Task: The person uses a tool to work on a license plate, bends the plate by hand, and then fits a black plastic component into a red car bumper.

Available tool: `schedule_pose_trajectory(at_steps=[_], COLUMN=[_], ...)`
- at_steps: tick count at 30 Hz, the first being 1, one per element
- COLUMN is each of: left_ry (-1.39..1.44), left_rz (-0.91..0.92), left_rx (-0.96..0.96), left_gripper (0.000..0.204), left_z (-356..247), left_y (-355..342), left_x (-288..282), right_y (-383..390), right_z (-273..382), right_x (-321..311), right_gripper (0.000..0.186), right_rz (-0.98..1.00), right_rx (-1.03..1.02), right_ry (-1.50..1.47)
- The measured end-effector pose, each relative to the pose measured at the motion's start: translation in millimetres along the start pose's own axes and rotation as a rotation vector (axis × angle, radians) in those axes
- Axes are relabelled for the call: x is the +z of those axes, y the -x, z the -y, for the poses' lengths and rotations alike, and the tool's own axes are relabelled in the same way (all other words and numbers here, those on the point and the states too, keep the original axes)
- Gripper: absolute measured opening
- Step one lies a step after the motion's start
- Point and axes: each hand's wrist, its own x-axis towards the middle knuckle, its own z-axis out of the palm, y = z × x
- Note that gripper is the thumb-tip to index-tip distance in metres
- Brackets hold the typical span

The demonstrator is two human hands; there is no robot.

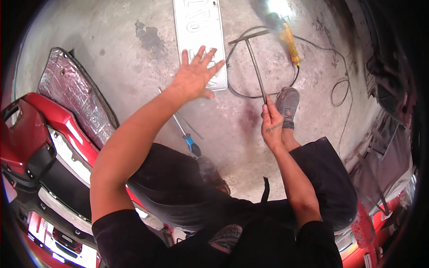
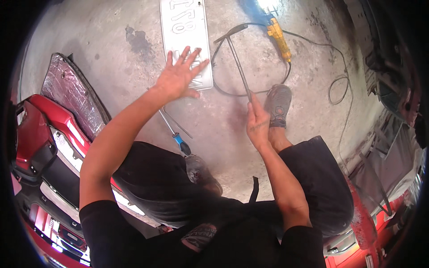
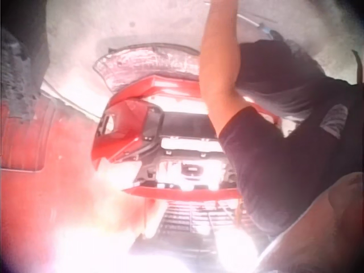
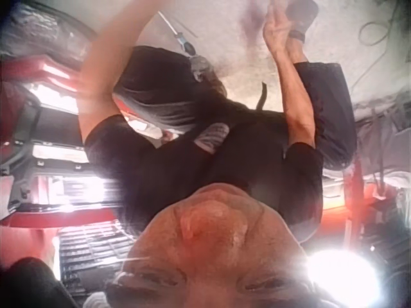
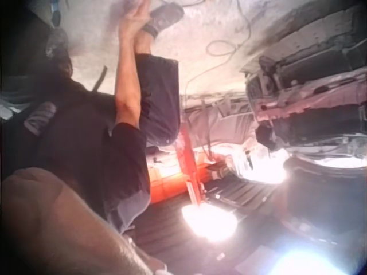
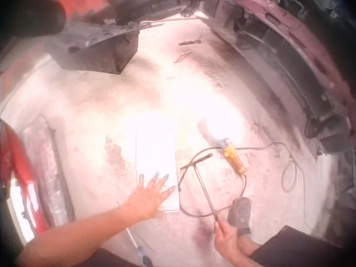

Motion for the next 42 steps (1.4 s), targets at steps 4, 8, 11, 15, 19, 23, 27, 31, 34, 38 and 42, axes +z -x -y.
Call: schedule_pose_trajectory(at_steps=[4,8,11,15,19,23,27,31,34,38,42], left_ry=[-0.106,0.018,0.059,0.057,0.051,0.052,0.088,0.104,0.113,0.104,0.089], left_rz=[0.092,-0.132,-0.252,-0.297,-0.230,-0.211,-0.220,-0.231,-0.215,-0.213,-0.238], left_rx=[0.042,-0.163,-0.230,-0.213,-0.233,-0.222,-0.195,-0.203,-0.209,-0.202,-0.204], left_gripper=[0.106,0.092,0.081,0.071,0.070,0.071,0.072,0.073,0.074,0.074,0.074], left_z=[7,51,82,76,75,78,78,81,82,80,83], left_y=[3,-11,-14,-15,-16,-14,-18,-14,-12,-16,-14], left_x=[-2,6,12,17,11,11,9,9,11,8,14], right_y=[-3,-20,-31,-41,-54,-67,-89,-89,-82,-90,-89], right_z=[17,30,42,67,75,80,52,81,95,79,91], right_x=[9,20,25,19,25,30,34,24,22,19,20], right_gripper=[0.040,0.040,0.041,0.042,0.044,0.052,0.053,0.059,0.062,0.061,0.060], right_rz=[0.061,0.034,0.005,0.071,0.063,0.035,0.056,0.084,0.033,0.077,0.085], right_rx=[0.085,0.029,-0.045,-0.123,-0.235,-0.321,-0.408,-0.366,-0.379,-0.392,-0.421], right_ry=[0.013,-0.044,-0.048,0.054,0.102,0.210,0.280,0.244,0.229,0.302,0.322])
